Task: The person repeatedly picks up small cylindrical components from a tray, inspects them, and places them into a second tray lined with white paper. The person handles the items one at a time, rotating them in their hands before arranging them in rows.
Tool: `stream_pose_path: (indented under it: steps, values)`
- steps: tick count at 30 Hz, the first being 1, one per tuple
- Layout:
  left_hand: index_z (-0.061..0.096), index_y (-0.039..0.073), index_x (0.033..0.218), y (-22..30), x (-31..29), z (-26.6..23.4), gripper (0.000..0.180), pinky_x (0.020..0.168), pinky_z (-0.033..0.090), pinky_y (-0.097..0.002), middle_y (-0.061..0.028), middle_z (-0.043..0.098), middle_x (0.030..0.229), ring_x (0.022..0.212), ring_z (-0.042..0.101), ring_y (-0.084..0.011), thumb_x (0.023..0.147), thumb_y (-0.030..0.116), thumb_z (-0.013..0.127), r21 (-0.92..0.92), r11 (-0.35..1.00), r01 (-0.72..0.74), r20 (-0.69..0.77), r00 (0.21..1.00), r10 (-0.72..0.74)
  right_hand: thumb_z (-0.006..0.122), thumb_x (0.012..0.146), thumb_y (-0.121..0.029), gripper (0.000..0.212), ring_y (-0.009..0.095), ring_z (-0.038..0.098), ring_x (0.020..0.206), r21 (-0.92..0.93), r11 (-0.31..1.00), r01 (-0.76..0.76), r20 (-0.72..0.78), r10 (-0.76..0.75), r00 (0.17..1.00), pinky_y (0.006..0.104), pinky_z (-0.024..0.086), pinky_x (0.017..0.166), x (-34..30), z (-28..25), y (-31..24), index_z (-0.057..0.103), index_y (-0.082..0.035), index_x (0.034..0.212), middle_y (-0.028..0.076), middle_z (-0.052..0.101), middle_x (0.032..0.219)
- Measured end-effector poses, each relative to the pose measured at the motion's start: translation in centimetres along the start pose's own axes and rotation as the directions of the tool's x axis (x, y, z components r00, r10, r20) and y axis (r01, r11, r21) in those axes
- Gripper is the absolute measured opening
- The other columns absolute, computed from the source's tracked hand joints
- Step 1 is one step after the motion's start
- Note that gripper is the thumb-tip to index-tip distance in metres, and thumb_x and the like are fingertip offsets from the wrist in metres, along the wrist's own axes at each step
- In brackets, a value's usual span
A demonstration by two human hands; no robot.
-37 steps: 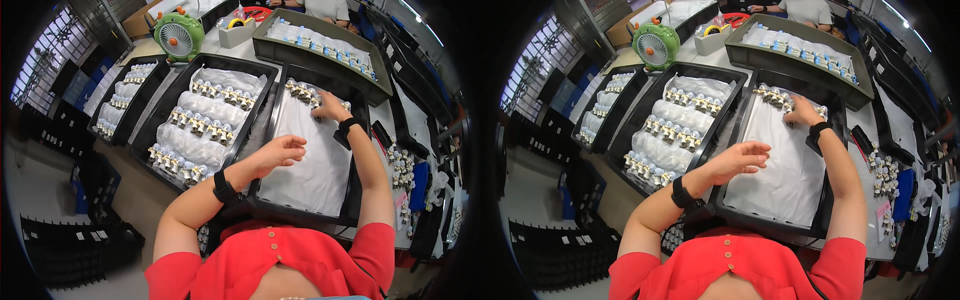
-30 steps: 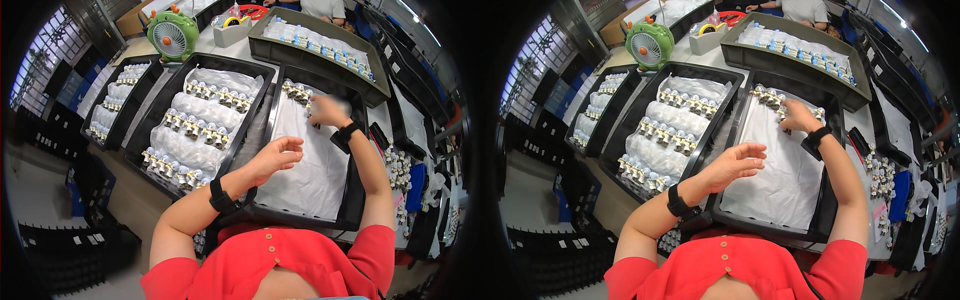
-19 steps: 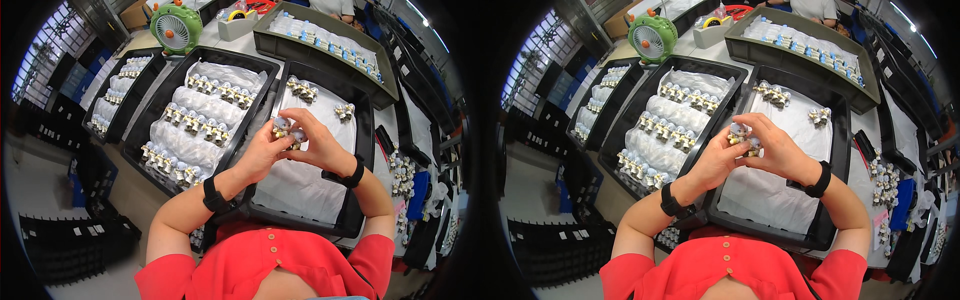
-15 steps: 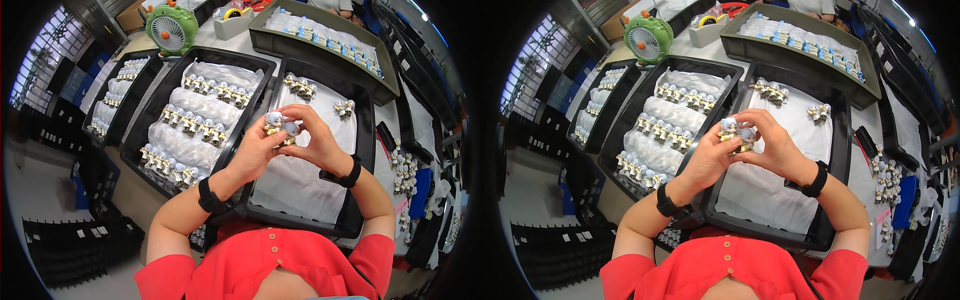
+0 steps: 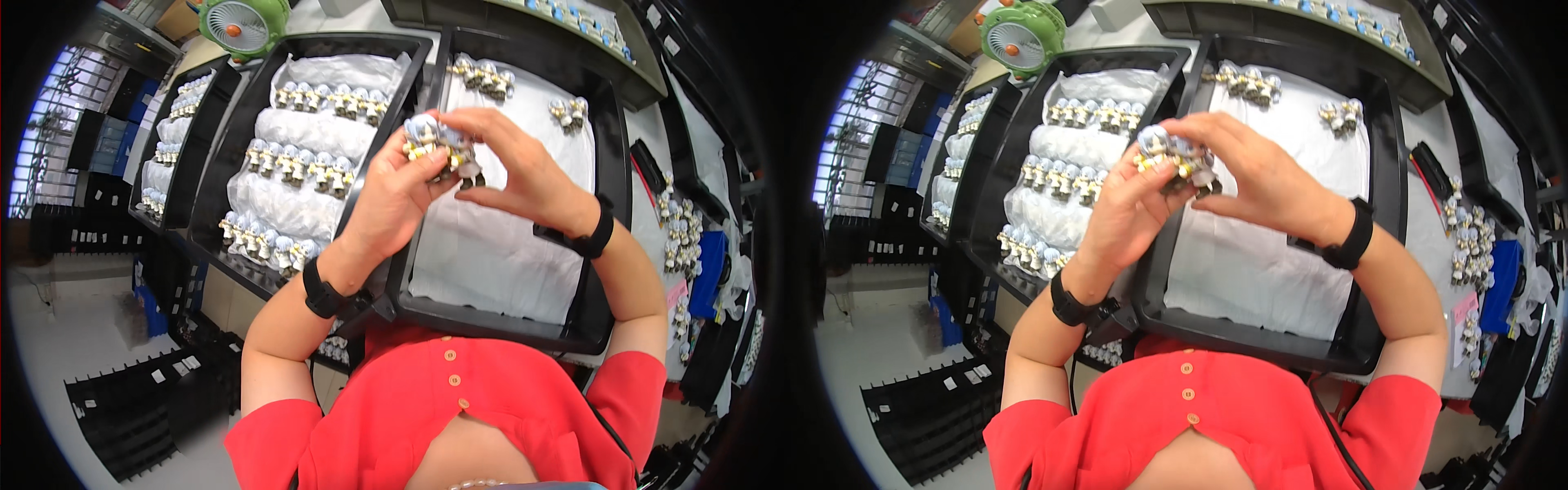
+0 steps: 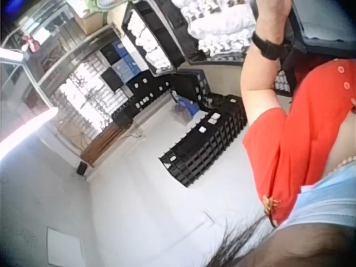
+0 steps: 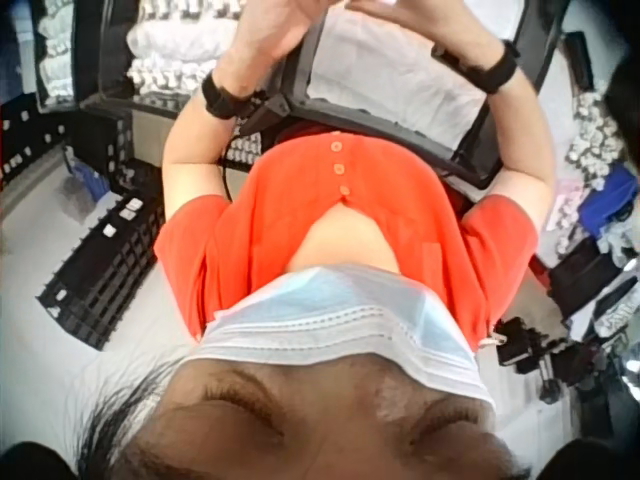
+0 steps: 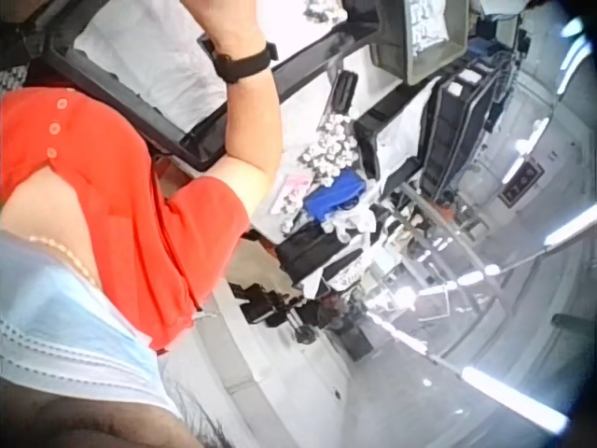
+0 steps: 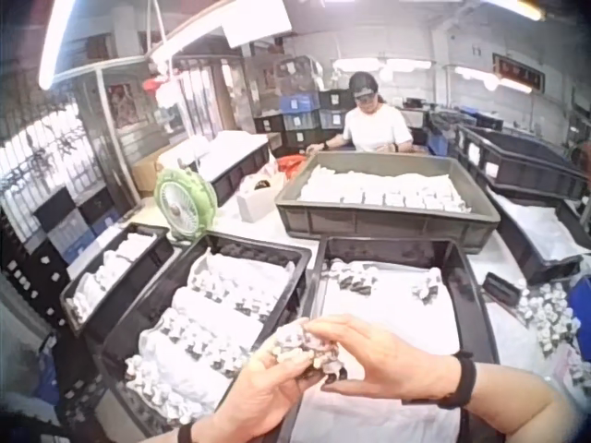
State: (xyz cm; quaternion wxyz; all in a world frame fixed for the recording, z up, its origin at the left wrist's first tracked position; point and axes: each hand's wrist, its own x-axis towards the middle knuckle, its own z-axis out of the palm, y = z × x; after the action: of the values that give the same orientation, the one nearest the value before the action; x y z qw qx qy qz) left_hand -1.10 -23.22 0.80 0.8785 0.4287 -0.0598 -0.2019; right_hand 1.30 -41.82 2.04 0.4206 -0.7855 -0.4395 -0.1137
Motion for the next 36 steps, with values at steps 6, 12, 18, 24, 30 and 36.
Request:
stream_pose_path:
  steps: [6, 12, 18, 24, 30, 36]
  values:
    - [0.036, 0.006, 0.131, 0.4, 0.2, 0.2, 0.047, 0.095, 0.043, -0.0364, -0.0087, 0.053, 0.118, 0.106, 0.054, -0.0181, 0.087, 0.005, 0.053, -0.017, 0.999, -0.048, -0.047, 0.998, 0.047, 0.075, 0.060, -0.001, 0.072, 0.031, 0.052, 0.107, 0.033, 0.997, -0.071, -0.048, 0.073, 0.996, 0.0352, 0.045, 0.090, 0.0, -0.2, -0.1, 0.044, -0.006, 0.125, 0.014, 0.050, 0.119]
    - [0.031, 0.001, 0.133, 1.5, 0.4, -0.6, 0.051, 0.095, 0.045, -0.0371, -0.0191, 0.048, 0.124, 0.115, 0.050, -0.0302, 0.087, 0.002, 0.051, 0.021, 0.987, -0.159, -0.104, 0.981, 0.161, 0.077, 0.060, -0.004, 0.069, 0.023, 0.055, 0.098, -0.055, 0.990, -0.129, -0.213, 0.115, 0.970, 0.0325, 0.047, 0.084, 0.2, -0.7, 0.2, 0.048, -0.008, 0.123, 0.010, 0.053, 0.116]
    - [0.030, 0.001, 0.133, 1.1, 0.1, -0.2, 0.052, 0.095, 0.045, -0.0374, -0.0187, 0.049, 0.124, 0.110, 0.055, -0.0289, 0.087, 0.005, 0.052, 0.064, 0.996, -0.065, -0.058, 0.996, 0.068, 0.076, 0.063, -0.005, 0.067, 0.020, 0.057, 0.092, 0.017, 0.988, -0.156, -0.215, 0.156, 0.964, 0.0298, 0.049, 0.077, -0.5, -0.3, 0.8, 0.049, -0.010, 0.124, 0.006, 0.054, 0.120]
    - [0.031, 0.003, 0.134, 0.5, 0.0, -0.4, 0.052, 0.092, 0.047, -0.0372, -0.0163, 0.050, 0.123, 0.108, 0.056, -0.0270, 0.087, 0.005, 0.053, 0.110, 0.994, -0.027, -0.048, 0.998, 0.033, 0.077, 0.064, -0.005, 0.067, 0.019, 0.057, 0.083, 0.051, 0.982, -0.179, -0.186, 0.186, 0.965, 0.0280, 0.048, 0.069, -0.7, 0.2, 0.7, 0.049, -0.011, 0.124, 0.006, 0.056, 0.114]
    - [0.027, 0.006, 0.138, 0.6, -0.1, 0.1, 0.059, 0.093, 0.045, -0.0369, -0.0075, 0.051, 0.121, 0.109, 0.054, -0.0220, 0.085, 0.002, 0.054, 0.075, 0.997, -0.003, -0.026, 1.000, 0.005, 0.077, 0.063, -0.004, 0.070, 0.018, 0.057, 0.086, 0.036, 0.990, -0.138, -0.160, 0.142, 0.977, 0.0270, 0.048, 0.065, -0.2, -0.4, 0.1, 0.046, -0.012, 0.125, 0.007, 0.053, 0.111]
    - [0.022, 0.006, 0.141, 0.9, -0.3, 0.6, 0.065, 0.095, 0.045, -0.0362, -0.0067, 0.050, 0.120, 0.112, 0.053, -0.0207, 0.086, 0.002, 0.056, 0.128, 0.992, 0.012, -0.023, 1.000, -0.009, 0.077, 0.064, -0.006, 0.070, 0.019, 0.057, 0.089, 0.042, 0.988, -0.147, -0.140, 0.151, 0.979, 0.0279, 0.048, 0.064, -0.3, 0.0, 0.4, 0.045, -0.013, 0.126, 0.008, 0.051, 0.117]
